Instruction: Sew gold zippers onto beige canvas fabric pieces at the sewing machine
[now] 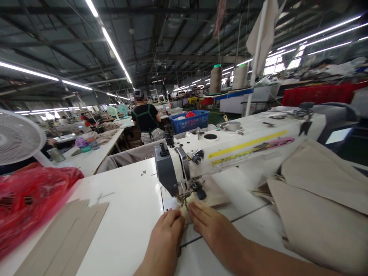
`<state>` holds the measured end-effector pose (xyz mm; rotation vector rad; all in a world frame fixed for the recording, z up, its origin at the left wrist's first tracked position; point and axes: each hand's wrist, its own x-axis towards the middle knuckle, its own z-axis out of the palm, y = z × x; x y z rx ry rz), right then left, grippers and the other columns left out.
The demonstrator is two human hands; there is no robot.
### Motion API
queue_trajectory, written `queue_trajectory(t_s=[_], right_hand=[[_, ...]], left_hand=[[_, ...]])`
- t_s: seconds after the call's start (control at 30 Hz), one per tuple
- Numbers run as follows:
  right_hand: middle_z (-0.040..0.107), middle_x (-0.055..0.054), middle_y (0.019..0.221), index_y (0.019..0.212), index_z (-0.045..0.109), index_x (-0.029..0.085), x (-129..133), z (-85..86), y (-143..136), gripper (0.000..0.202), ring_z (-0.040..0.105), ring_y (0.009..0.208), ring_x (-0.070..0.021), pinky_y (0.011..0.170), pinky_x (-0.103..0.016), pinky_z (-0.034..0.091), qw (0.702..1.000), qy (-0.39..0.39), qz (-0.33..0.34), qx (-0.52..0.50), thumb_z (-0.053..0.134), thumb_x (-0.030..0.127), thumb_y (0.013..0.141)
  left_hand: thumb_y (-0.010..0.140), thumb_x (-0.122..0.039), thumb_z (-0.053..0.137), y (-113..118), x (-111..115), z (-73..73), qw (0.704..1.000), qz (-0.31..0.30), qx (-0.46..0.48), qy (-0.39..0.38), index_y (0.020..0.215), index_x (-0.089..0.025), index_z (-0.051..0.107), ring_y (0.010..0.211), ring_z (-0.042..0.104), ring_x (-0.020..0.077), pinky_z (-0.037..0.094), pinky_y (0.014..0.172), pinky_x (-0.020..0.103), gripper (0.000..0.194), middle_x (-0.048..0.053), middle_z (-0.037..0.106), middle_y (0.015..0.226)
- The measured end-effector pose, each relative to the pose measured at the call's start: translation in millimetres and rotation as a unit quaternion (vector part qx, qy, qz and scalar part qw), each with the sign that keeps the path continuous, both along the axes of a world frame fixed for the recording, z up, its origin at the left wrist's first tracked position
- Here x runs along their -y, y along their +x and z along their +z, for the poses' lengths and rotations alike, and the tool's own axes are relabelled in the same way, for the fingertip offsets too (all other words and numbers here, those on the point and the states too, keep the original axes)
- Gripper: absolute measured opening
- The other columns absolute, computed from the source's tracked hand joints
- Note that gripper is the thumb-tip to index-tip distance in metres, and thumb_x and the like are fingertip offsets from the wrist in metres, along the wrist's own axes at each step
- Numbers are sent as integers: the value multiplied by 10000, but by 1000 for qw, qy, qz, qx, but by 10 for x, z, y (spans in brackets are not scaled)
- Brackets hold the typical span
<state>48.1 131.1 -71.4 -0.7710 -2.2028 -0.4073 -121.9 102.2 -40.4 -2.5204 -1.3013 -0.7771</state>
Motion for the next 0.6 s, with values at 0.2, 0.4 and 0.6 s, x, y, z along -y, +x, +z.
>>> queue_trajectory(t_s=[0.2,0.4,0.6], right_hand=[[669,-140,1019,970,659,37,17,85,36,303,640,928,-194,854,-276,536,999,-6,6,31,390,-21,842],[665,-159,988,966,637,5,-115,142,14,238,641,898,-199,843,-273,534,998,-21,35,52,437,-22,840],[659,-113,938,925,626,54,-214,199,15,176,634,852,-205,780,-304,552,991,-99,44,76,488,-7,834]], left_hand=[[861,-18,346,0,68,53,998,-37,-46,19,936,-168,609,921,632,181,503,928,385,312,75,656,970],[884,-55,362,-14,-91,93,991,-63,-100,63,931,-128,606,876,640,191,499,932,403,259,77,647,862],[873,-40,393,-31,-212,60,990,-57,-100,85,948,-109,609,910,629,210,534,878,378,239,103,642,908]])
